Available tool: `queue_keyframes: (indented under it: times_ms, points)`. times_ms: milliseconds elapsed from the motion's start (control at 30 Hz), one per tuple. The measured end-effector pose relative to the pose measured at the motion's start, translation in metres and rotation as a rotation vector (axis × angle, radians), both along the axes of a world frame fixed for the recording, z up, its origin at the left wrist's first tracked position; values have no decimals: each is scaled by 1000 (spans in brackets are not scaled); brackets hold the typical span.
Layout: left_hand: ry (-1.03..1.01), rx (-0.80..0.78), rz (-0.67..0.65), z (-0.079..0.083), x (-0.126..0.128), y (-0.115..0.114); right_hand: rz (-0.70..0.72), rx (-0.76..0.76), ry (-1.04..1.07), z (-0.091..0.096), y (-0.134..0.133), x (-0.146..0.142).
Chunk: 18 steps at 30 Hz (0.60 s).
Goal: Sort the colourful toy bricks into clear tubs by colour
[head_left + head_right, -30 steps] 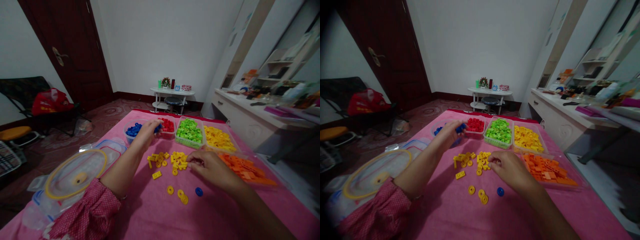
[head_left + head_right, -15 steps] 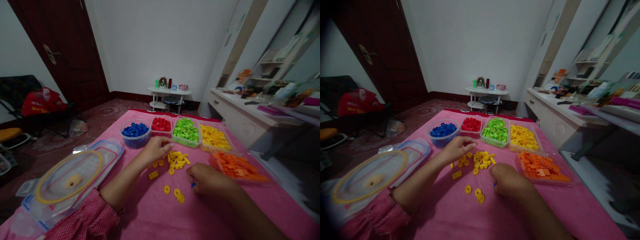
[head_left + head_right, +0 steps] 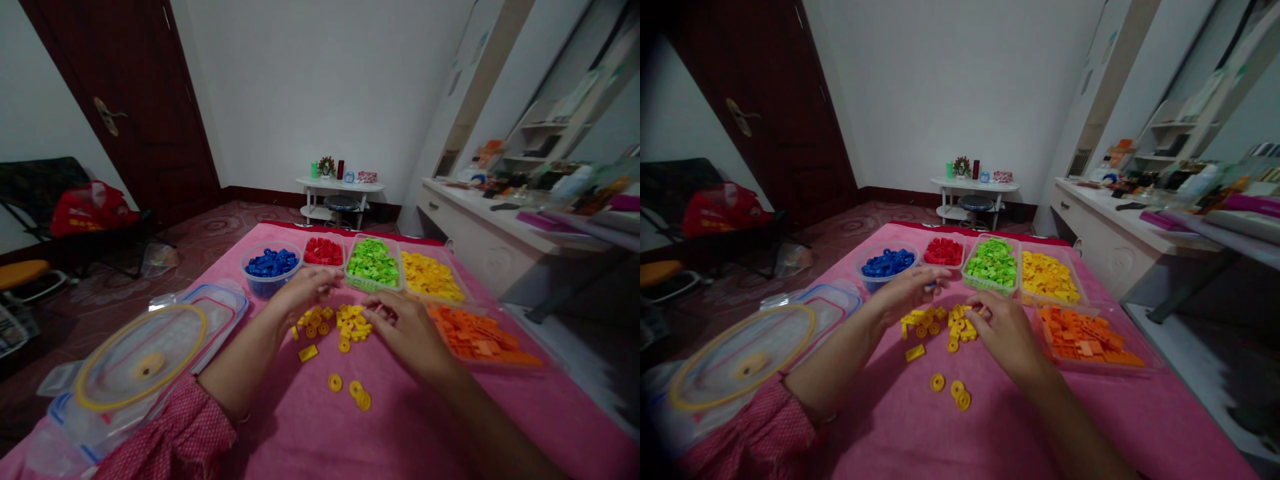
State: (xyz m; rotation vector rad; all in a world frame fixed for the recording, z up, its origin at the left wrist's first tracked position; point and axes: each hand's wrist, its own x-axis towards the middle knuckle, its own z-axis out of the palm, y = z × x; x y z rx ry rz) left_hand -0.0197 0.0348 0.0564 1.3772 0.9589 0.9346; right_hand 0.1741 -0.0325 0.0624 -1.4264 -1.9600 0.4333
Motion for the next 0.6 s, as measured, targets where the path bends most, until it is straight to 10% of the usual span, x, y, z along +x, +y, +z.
queue_keyframes:
  times_ms: [133, 233, 467, 600]
  points:
    - [397, 505, 469, 8, -31, 25, 51, 26, -49, -28, 9, 1]
    - [662, 797, 560, -3, -37, 27, 66, 82, -134, -55, 18, 3]
    - [482, 763, -147, -43, -3, 5, 233, -32, -4, -71, 23, 1]
    - [456, 593, -272, -62, -1, 5, 143, -54, -89, -55, 21, 7]
